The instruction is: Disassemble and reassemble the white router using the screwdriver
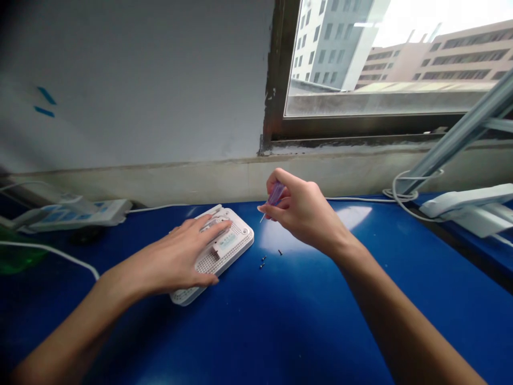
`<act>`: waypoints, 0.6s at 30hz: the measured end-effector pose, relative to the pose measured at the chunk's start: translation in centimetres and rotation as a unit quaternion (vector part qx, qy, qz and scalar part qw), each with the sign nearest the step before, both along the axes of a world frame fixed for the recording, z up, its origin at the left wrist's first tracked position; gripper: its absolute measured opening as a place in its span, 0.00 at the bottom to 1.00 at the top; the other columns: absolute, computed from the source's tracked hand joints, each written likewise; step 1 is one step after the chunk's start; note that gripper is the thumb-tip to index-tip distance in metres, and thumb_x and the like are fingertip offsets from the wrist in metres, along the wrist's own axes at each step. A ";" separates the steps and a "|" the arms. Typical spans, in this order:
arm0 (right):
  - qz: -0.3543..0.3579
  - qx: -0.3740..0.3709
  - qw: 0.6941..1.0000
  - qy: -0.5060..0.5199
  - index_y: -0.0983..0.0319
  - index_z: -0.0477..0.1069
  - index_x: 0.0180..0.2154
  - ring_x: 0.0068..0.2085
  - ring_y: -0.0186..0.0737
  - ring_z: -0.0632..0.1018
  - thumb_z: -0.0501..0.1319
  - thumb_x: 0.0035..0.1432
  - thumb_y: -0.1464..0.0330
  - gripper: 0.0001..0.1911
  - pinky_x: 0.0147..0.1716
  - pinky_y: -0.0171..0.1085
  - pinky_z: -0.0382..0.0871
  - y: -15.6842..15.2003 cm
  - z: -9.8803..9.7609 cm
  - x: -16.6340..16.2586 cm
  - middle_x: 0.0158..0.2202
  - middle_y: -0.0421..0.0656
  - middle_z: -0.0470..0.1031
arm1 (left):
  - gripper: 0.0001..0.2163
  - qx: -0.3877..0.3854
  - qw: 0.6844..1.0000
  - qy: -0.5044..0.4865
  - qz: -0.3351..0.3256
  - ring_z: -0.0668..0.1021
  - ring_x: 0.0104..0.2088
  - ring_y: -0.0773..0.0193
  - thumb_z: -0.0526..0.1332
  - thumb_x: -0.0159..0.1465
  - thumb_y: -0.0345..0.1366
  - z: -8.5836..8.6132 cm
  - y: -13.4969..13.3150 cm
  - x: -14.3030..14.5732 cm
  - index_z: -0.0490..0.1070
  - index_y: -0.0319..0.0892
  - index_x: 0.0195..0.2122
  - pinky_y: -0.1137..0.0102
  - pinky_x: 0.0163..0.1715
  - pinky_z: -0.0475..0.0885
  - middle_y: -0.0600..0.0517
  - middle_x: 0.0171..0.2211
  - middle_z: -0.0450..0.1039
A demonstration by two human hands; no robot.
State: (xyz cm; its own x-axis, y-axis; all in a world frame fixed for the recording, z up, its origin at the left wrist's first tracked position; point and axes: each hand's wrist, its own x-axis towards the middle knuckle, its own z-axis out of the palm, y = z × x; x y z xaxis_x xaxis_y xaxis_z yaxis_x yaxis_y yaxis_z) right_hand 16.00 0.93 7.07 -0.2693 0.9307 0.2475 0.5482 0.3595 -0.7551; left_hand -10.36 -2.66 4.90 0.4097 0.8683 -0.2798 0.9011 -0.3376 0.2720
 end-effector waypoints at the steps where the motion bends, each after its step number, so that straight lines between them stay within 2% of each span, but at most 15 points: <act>1: -0.009 0.001 1.000 0.021 0.57 0.66 0.38 0.33 0.47 0.85 0.71 0.58 0.61 0.15 0.27 0.38 0.78 -0.2 -0.6 -0.3 0.30 0.43 0.82 | 0.53 -0.006 1.000 0.001 -0.015 0.50 0.73 0.35 0.74 0.49 0.43 0.0 0.0 -0.5 0.47 0.59 0.74 0.43 0.67 0.56 0.46 0.76 0.40; 4: -0.034 0.018 0.996 0.081 0.59 0.68 0.38 0.34 0.47 0.85 0.70 0.59 0.59 0.15 0.30 0.40 0.80 -1.3 -3.0 -1.2 0.33 0.45 0.83 | 0.56 -0.014 0.998 -0.003 -0.056 0.53 0.73 0.42 0.71 0.46 0.30 0.4 0.2 -2.2 0.46 0.64 0.73 0.47 0.68 0.55 0.53 0.76 0.44; 6: -0.035 0.037 0.995 0.082 0.60 0.71 0.39 0.37 0.46 0.85 0.67 0.63 0.61 0.10 0.36 0.41 0.81 -2.3 -4.8 -1.7 0.36 0.46 0.83 | 0.56 -0.023 0.997 -0.016 -0.072 0.56 0.72 0.44 0.71 0.46 0.30 0.9 0.4 -3.0 0.45 0.63 0.74 0.50 0.68 0.57 0.55 0.75 0.48; 9: 0.003 0.106 0.994 -0.010 0.60 0.76 0.41 0.41 0.45 0.83 0.60 0.68 0.66 0.06 0.39 0.43 0.80 -3.9 -7.0 -2.3 0.43 0.48 0.82 | 0.57 -0.018 0.997 -0.030 -0.072 0.59 0.71 0.44 0.75 0.46 0.36 1.2 0.5 -3.2 0.46 0.63 0.74 0.51 0.68 0.57 0.55 0.73 0.53; 12: 0.076 0.155 0.979 -0.109 0.60 0.76 0.45 0.44 0.46 0.81 0.56 0.69 0.72 0.10 0.43 0.46 0.79 -4.9 -8.4 -2.7 0.48 0.50 0.79 | 0.59 0.006 0.997 -0.041 -0.070 0.64 0.67 0.42 0.79 0.43 0.41 0.8 0.6 -2.8 0.47 0.64 0.73 0.50 0.65 0.60 0.53 0.70 0.59; 15: 0.133 0.188 0.955 -0.188 0.60 0.75 0.48 0.47 0.50 0.79 0.57 0.67 0.74 0.11 0.44 0.50 0.78 -5.4 -8.8 -2.8 0.49 0.53 0.78 | 0.59 0.031 0.997 -0.040 -0.060 0.69 0.60 0.41 0.79 0.42 0.48 0.2 0.6 -2.4 0.48 0.64 0.73 0.48 0.61 0.64 0.51 0.66 0.63; 18: 0.188 0.180 0.942 -0.212 0.60 0.76 0.49 0.49 0.52 0.78 0.62 0.64 0.71 0.12 0.46 0.52 0.78 -5.6 -8.5 -2.6 0.51 0.53 0.77 | 0.58 0.047 0.997 -0.030 -0.056 0.70 0.58 0.38 0.78 0.42 0.54 -0.1 0.7 -2.2 0.50 0.64 0.73 0.45 0.59 0.64 0.49 0.64 0.64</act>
